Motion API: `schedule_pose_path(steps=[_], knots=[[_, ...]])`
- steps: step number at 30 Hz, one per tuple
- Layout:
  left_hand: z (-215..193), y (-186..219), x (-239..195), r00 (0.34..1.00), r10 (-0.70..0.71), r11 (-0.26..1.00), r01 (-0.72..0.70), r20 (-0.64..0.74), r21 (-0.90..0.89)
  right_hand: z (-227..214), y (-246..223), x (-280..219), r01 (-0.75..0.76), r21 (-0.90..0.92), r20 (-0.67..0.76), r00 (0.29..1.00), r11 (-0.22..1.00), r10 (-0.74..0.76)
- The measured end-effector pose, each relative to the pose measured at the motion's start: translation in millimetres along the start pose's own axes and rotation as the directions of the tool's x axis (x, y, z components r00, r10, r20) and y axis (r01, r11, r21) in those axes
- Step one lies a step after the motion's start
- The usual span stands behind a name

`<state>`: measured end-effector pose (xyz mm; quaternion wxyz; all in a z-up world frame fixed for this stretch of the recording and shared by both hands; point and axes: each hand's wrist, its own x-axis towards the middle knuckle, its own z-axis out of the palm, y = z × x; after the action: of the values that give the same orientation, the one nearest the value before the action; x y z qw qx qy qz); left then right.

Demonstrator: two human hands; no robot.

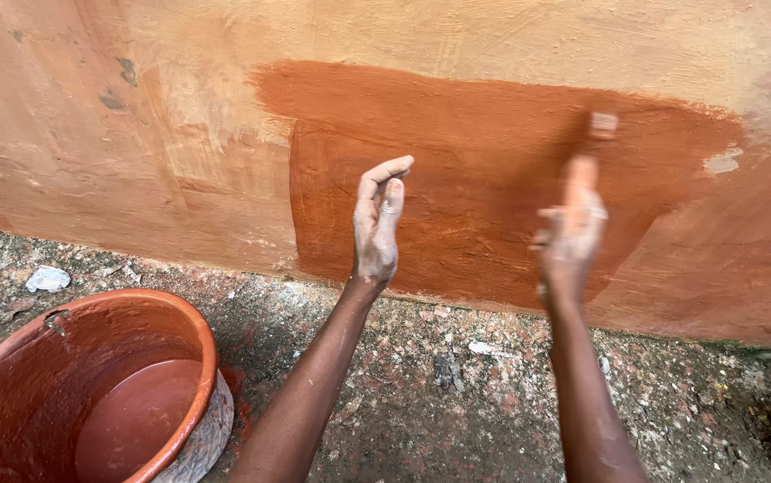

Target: The person paints a section of a wall using a brush dipped in reddish-brown paint from a bucket. The person repeatedly applies paint to the wall surface, occasionally dipping the brush to reload paint.

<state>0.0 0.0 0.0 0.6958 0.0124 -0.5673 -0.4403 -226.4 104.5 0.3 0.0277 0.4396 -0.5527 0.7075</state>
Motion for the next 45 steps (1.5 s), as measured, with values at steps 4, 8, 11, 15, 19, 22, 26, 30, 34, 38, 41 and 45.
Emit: schedule_pose_path(steps=[4, 8, 11, 15, 19, 22, 26, 30, 34, 38, 41, 45], knots=[[7.5, -4.0, -10.7, 0.995, -0.092, 0.995, 0.090, 0.044, 0.039, 44.7, -13.8, -22.7, -0.186, 0.065, 0.327, 0.932, 0.980, 0.155], [12.3, -12.5, -16.3, 0.991, -0.111, 0.994, 0.109, 0.078, 0.026, 49.1, -7.0, -31.8, -0.391, 0.206, 0.521, 0.820, 0.897, 0.238], [5.0, -20.8, -18.7, 0.988, -0.137, 0.985, 0.129, 0.065, 0.112, 28.0, 10.7, -26.3, -0.505, 0.248, 0.432, 0.821, 0.826, 0.373], [-13.5, -30.6, -15.7, 0.984, -0.177, 0.973, 0.172, 0.017, 0.151, -35.8, 36.7, 4.6, -0.485, 0.388, 0.134, 0.871, 0.784, 0.473], [-24.5, -36.0, -15.7, 0.985, -0.171, 0.976, 0.174, -0.030, 0.128, -104.9, 57.3, 16.1, -0.249, 0.222, -0.079, 0.959, 0.942, 0.272], [-21.9, -41.7, -18.4, 0.984, -0.176, 0.977, 0.179, -0.034, 0.118, -120.4, 62.5, 17.7, -0.214, 0.179, -0.196, 0.949, 0.960, 0.248], [-8.6, -52.8, -21.4, 0.986, -0.165, 0.979, 0.168, -0.029, 0.119, -82.7, 49.5, 3.9, -0.259, 0.071, -0.187, 0.945, 0.963, 0.268], [3.5, -64.6, -28.9, 0.982, -0.186, 0.964, 0.189, -0.035, 0.185, -18.1, 24.0, -21.7, -0.312, -0.094, 0.136, 0.937, 0.946, 0.322], [3.1, -69.1, -44.7, 0.927, -0.374, 0.879, 0.361, -0.018, 0.312, 20.7, 3.7, -43.6, -0.426, -0.112, 0.461, 0.778, 0.898, 0.427], [-2.8, -70.0, -47.6, 0.904, -0.426, 0.859, 0.411, -0.018, 0.307, 25.1, -2.4, -44.1, -0.590, 0.005, 0.509, 0.696, 0.807, 0.506], [-14.7, -68.7, -41.9, 0.908, -0.416, 0.859, 0.409, -0.044, 0.307, 13.5, -3.9, -28.5, -0.532, 0.043, 0.286, 0.818, 0.846, 0.499], [-38.0, -74.0, -38.3, 0.924, -0.375, 0.868, 0.380, -0.078, 0.320, -17.3, -7.8, -6.1, -0.161, 0.161, -0.041, 0.985, 0.974, 0.170]])
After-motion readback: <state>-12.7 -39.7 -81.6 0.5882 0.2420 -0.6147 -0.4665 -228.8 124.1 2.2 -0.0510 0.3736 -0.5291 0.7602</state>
